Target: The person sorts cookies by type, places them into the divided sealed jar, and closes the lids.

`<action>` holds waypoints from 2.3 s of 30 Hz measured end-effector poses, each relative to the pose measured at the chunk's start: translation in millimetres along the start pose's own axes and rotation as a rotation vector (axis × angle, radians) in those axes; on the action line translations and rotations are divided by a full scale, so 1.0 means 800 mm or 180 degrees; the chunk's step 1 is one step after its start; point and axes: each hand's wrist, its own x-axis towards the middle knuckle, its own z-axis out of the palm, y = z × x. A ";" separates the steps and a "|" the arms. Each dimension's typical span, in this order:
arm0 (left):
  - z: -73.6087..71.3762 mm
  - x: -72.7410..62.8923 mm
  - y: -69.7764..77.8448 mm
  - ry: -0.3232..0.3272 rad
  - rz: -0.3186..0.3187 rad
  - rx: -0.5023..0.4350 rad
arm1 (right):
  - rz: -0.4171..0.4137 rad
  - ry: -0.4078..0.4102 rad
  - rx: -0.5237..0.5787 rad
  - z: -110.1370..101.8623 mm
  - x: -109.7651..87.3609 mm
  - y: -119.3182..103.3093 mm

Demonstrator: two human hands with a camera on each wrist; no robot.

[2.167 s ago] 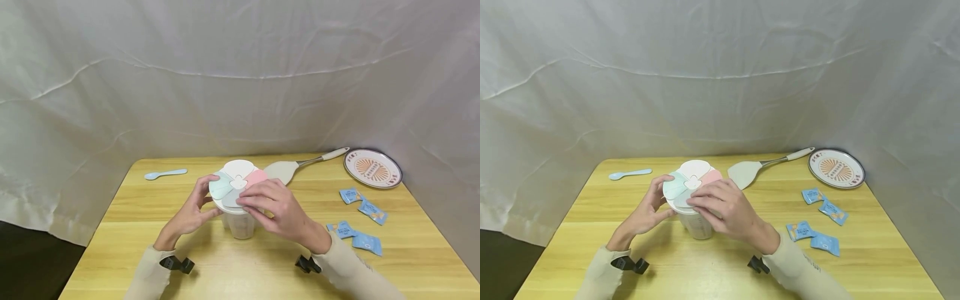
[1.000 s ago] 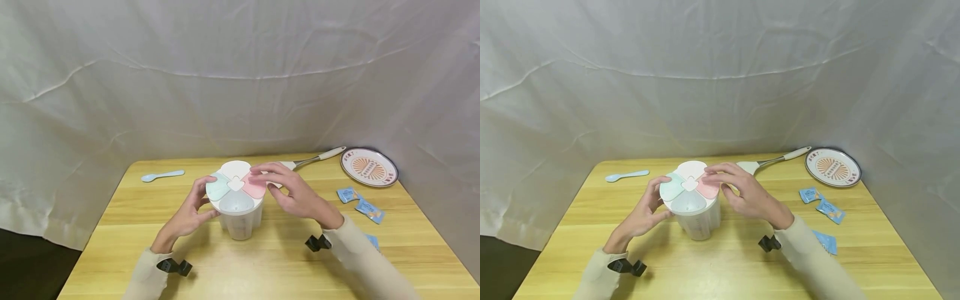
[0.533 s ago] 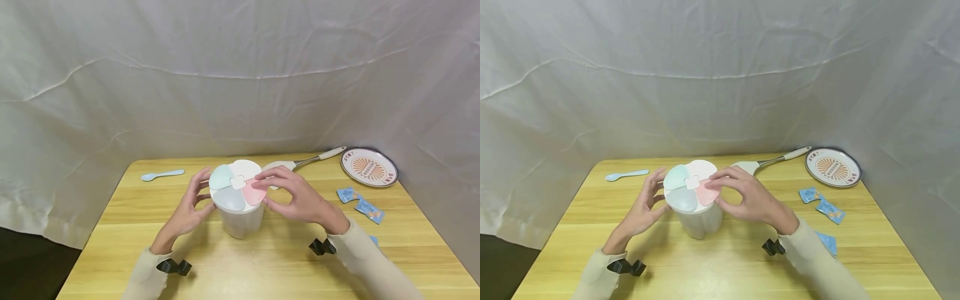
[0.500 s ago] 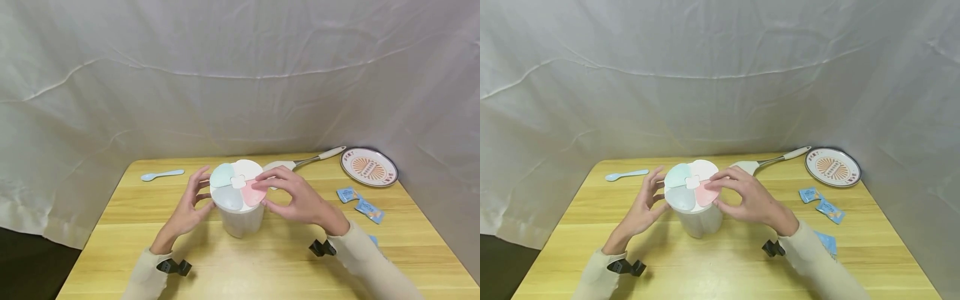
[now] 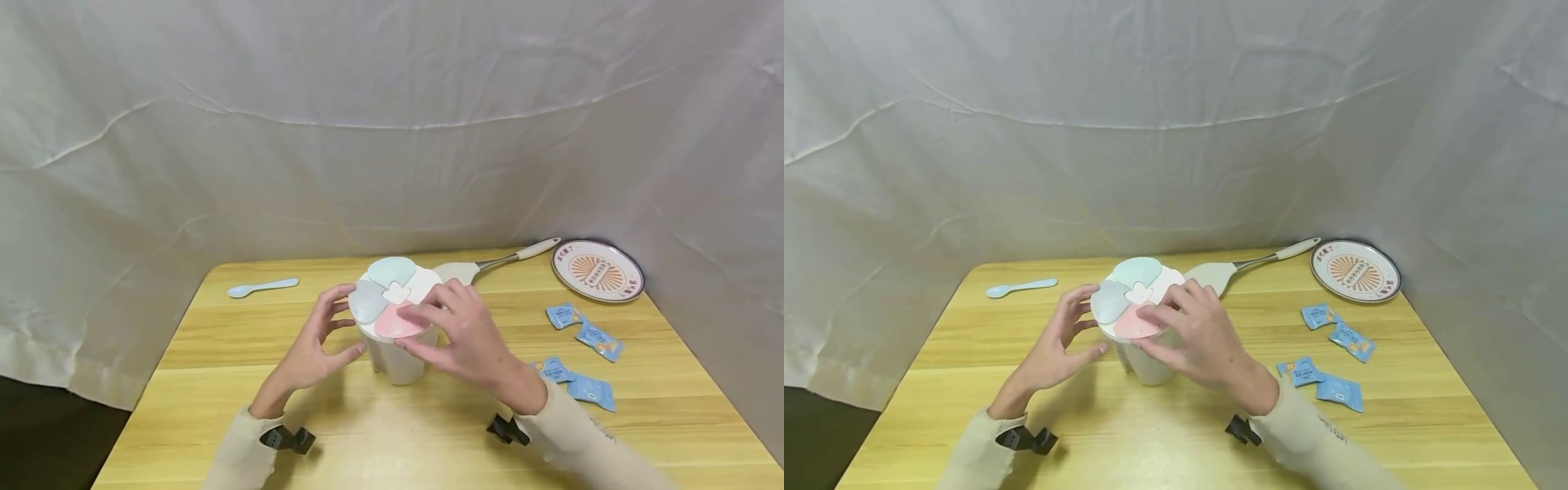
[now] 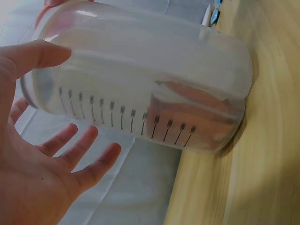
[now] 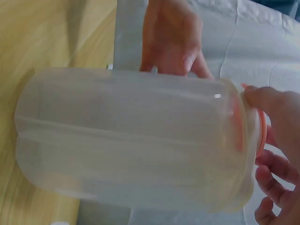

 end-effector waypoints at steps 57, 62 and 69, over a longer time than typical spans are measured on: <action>0.010 -0.002 -0.002 -0.0040 -0.0216 0.0180 | 0.0036 -0.0243 0.0768 -0.010 0.024 0.017; 0.011 -0.002 -0.002 -0.0041 -0.0234 0.0172 | 0.0199 -0.0263 0.0698 -0.014 0.035 0.015; 0.011 0.000 -0.002 -0.0089 -0.0215 0.0132 | 0.0517 -0.0259 0.0757 -0.012 0.050 0.021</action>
